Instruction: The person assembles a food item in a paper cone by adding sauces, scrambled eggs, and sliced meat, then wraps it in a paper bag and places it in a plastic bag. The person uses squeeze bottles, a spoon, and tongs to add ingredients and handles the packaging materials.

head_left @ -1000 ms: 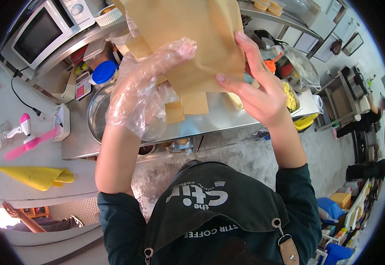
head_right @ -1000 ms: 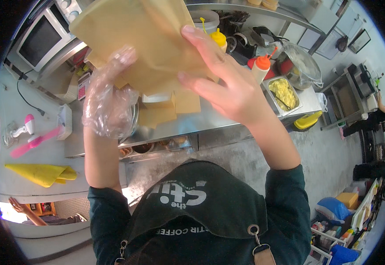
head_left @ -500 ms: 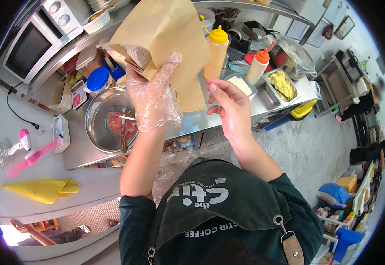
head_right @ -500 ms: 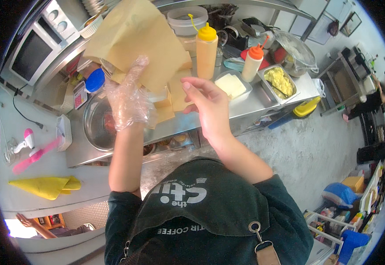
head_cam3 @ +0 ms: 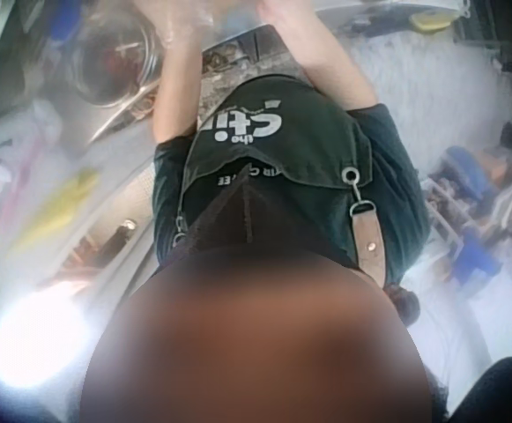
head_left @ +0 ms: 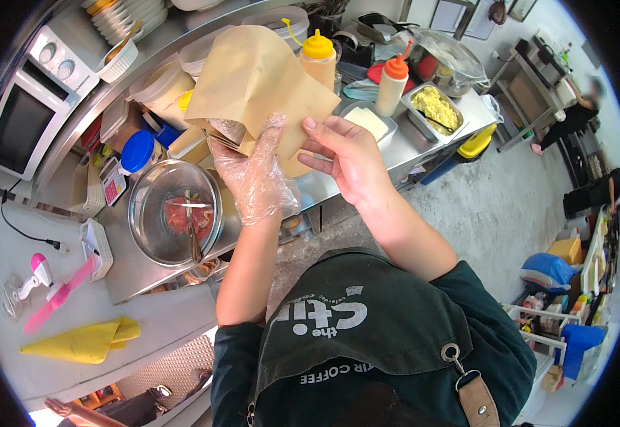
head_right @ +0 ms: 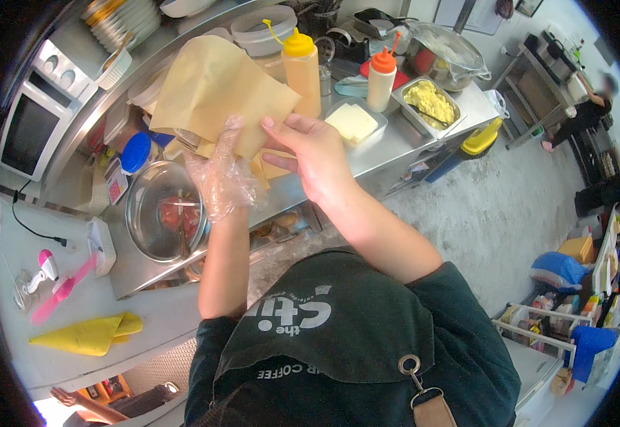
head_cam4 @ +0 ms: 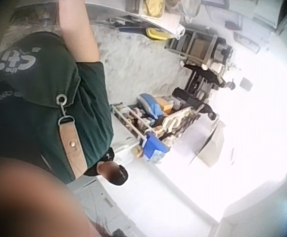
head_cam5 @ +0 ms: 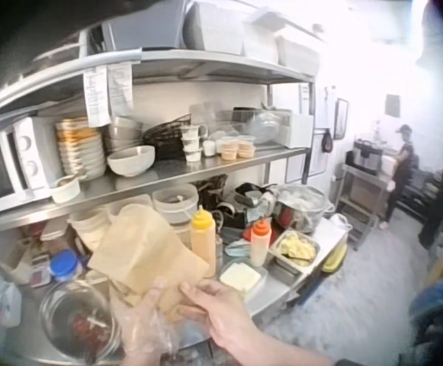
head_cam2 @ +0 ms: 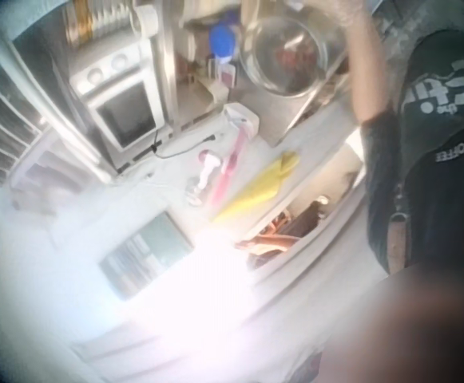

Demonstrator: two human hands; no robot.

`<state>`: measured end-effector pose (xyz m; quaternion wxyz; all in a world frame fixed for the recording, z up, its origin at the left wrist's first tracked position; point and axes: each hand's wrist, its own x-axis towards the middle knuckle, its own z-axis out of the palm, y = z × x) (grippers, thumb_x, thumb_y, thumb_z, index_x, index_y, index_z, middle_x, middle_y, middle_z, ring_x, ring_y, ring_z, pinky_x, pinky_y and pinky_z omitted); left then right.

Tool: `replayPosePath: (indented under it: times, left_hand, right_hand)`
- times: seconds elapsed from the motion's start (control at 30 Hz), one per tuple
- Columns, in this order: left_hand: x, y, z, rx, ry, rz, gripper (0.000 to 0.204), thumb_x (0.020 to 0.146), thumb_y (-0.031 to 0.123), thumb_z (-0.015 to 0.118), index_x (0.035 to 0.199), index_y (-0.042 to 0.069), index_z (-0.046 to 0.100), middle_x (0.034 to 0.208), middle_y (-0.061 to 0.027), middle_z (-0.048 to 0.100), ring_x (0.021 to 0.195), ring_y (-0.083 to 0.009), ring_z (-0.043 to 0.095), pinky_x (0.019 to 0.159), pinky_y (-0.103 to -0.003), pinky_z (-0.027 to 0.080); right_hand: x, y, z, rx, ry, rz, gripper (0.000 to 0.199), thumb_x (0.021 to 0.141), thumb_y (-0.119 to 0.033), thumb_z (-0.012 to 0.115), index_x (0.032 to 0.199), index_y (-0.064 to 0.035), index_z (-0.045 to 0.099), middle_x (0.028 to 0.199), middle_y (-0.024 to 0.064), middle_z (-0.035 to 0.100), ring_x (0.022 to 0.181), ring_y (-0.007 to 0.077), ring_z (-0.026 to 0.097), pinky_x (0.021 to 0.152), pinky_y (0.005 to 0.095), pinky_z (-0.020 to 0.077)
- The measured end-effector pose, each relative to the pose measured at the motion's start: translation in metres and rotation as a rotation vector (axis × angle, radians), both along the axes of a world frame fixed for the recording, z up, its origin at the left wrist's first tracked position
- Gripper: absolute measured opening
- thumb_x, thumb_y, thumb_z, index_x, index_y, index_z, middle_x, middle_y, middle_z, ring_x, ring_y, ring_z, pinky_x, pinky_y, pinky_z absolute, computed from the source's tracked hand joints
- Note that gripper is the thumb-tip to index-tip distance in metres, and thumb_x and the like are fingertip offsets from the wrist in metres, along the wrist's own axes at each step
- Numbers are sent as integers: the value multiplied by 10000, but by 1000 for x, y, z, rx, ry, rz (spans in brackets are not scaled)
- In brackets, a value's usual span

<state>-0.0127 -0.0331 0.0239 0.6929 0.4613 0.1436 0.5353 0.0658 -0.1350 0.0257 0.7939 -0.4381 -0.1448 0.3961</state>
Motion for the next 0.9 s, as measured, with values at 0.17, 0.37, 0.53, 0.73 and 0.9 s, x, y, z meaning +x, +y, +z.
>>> replayPosePath:
  times: [0.17,0.37,0.53,0.73,0.9]
  left_hand:
    - [0,-3,0,-78,-66,-114,640,851,-50,729,1421,32,450,1317,-129,583,1187,-256,609,995,-394,546]
    - [-5,-2,10,-145,-53,-233,623,856,-43,732,1410,28,456,1311,-126,583,1182,-252,611,1011,-381,542]
    - [-8,-6,15,-163,-24,-246,642,839,-69,732,1410,16,451,1297,-125,589,1171,-241,613,1020,-370,530]
    - [-5,-10,15,-151,77,-248,638,814,-95,736,1385,3,468,1281,-133,595,1148,-234,619,995,-359,526]
    - [1,-11,13,-148,198,-150,668,767,-97,754,1370,-10,482,1234,-138,617,1117,-234,634,954,-363,540]
  right_hand:
    - [-1,-10,7,62,-21,-10,263,920,-204,760,1096,-20,696,1027,47,724,918,131,692,794,287,589]
    - [3,-5,5,112,-87,-60,211,902,-151,775,1034,-18,677,1021,77,725,923,137,701,798,286,593]
    - [8,-4,-5,121,-87,-91,201,882,-138,794,981,-17,667,970,90,732,899,137,699,810,265,572]
    - [26,-10,-19,-7,-181,-25,253,929,-185,750,1109,-16,697,999,79,740,923,162,699,852,318,556]
    - [55,-44,-15,-55,-326,17,301,967,-236,694,1146,6,691,1033,99,742,900,169,696,819,301,549]
